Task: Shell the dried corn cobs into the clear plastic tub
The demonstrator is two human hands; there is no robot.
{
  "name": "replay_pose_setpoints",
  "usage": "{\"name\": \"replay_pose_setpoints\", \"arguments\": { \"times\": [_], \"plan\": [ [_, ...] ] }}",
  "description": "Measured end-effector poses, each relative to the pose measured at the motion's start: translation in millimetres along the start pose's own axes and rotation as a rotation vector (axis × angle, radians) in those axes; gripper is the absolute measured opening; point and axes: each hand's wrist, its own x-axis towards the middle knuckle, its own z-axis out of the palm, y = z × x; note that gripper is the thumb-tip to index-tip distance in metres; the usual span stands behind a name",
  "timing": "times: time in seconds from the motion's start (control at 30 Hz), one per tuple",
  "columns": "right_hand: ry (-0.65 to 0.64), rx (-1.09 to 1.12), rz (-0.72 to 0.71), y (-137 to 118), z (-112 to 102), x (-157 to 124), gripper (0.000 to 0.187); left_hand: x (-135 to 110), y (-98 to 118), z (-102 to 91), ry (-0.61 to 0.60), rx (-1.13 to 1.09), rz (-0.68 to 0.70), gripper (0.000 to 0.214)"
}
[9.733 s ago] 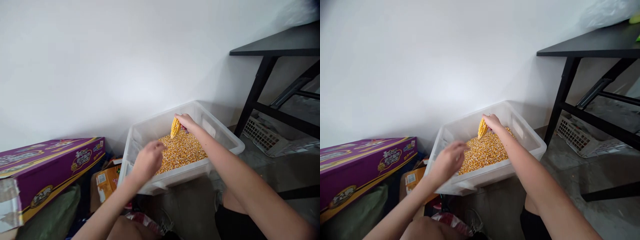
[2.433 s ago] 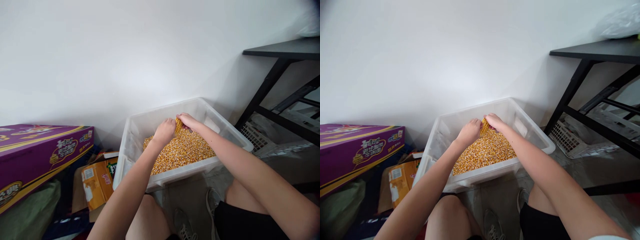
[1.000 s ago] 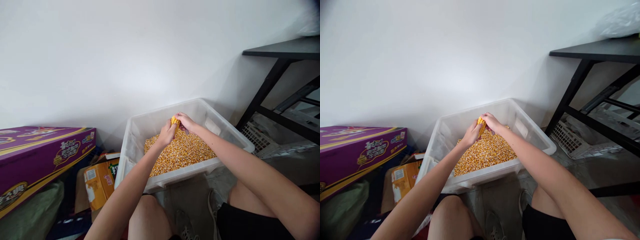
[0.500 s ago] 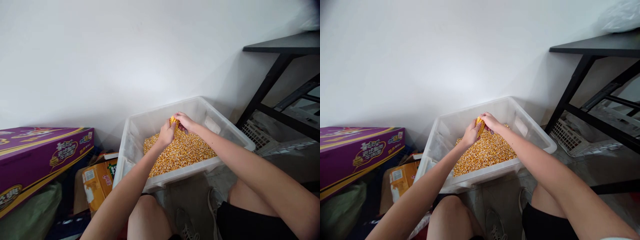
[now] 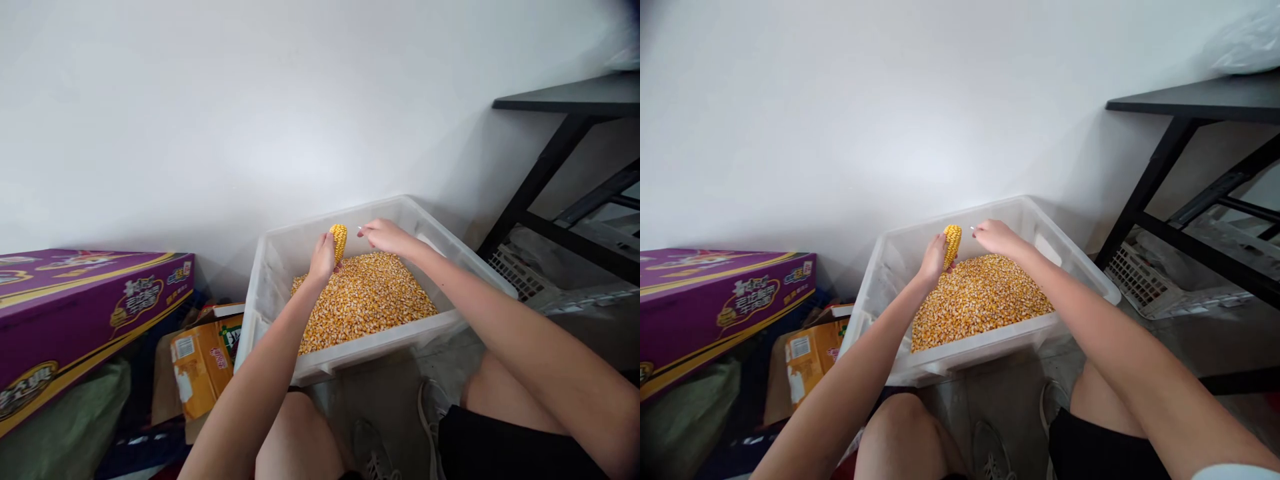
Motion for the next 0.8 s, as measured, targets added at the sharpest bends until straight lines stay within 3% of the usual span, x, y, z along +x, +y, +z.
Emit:
{"name": "replay_pose_setpoints", "arguments": {
  "times": [0.1,0.33,0.53,0.67,0.8],
  "plan": [
    [-0.148,0.028,-0.079,-6,-2,-8,0.026,3,-1,-3.0,0.024,-0.036,0.004,0.053],
    [-0.102,-0.016,-0.24,-12,6,-12,0.02,3,-2,2.4,0.008,0.017,0.037,0.053],
    [-0.032,-0.243,-0.305,-22,3,-18,0.019,1,2,1.7,-0.001,-0.01,0.021,0.044],
    [-0.007,-0.365,-0.257,-39,2,-30,0.009,-4,6,3.9,0.022,0.044,0.026,0.048],
    [-0.004,-0.332,-0.165,-49,1,-39,0.006,-11,10,9.9,0.056,0.196,0.097,0.051]
  ]
}}
